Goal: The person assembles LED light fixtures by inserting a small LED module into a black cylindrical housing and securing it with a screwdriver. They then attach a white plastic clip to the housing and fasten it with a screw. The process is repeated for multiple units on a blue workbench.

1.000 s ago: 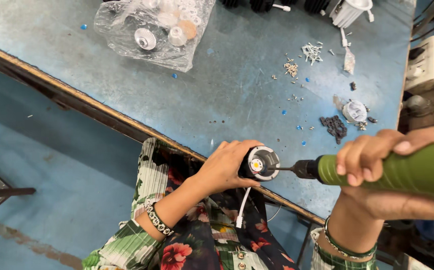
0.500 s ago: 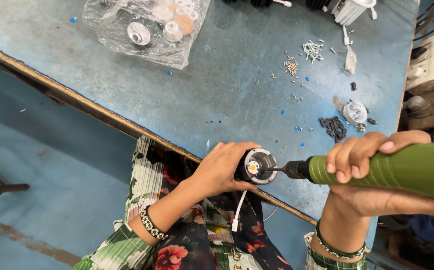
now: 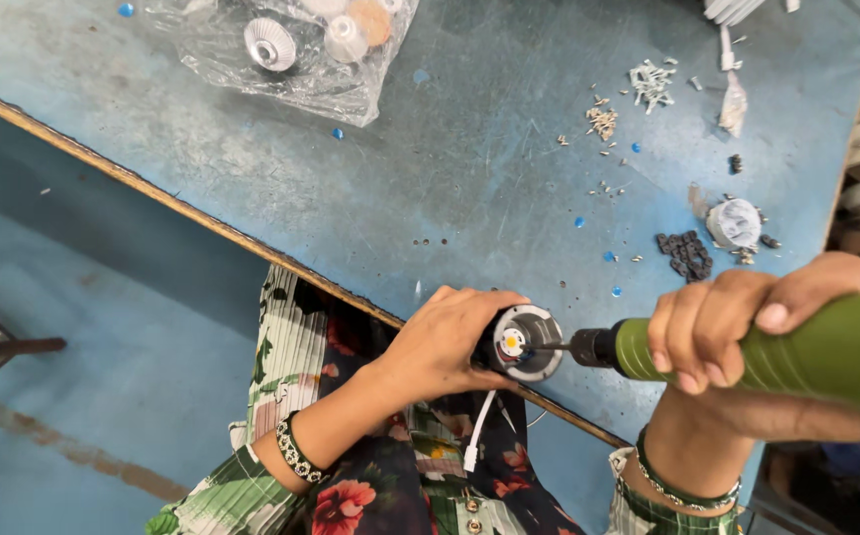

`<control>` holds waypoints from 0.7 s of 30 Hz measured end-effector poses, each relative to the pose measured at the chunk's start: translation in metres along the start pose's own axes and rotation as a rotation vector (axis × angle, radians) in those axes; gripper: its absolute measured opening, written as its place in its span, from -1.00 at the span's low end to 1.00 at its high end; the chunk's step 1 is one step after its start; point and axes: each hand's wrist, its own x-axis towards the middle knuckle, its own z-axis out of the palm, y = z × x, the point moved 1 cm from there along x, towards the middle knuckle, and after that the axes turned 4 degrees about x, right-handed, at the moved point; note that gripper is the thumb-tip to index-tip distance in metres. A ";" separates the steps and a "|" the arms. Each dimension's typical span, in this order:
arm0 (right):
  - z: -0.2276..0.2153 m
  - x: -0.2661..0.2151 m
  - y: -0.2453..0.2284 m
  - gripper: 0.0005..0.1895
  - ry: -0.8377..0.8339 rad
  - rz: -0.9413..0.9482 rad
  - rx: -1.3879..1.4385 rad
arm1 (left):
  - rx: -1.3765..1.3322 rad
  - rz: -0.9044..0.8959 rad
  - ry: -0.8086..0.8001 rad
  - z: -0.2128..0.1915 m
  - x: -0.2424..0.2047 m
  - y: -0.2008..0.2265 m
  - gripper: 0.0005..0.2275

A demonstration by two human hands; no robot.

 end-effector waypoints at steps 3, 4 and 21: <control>0.005 0.000 -0.009 -0.47 -0.040 0.131 -0.001 | -0.020 -0.010 0.018 0.003 -0.003 -0.001 -0.29; 0.008 0.001 -0.009 -0.51 -0.089 0.139 0.004 | -0.027 -0.016 0.013 0.003 -0.004 -0.001 -0.30; -0.007 -0.004 0.004 -0.17 -0.082 0.151 0.027 | 0.005 -0.014 0.009 0.002 -0.002 0.001 -0.27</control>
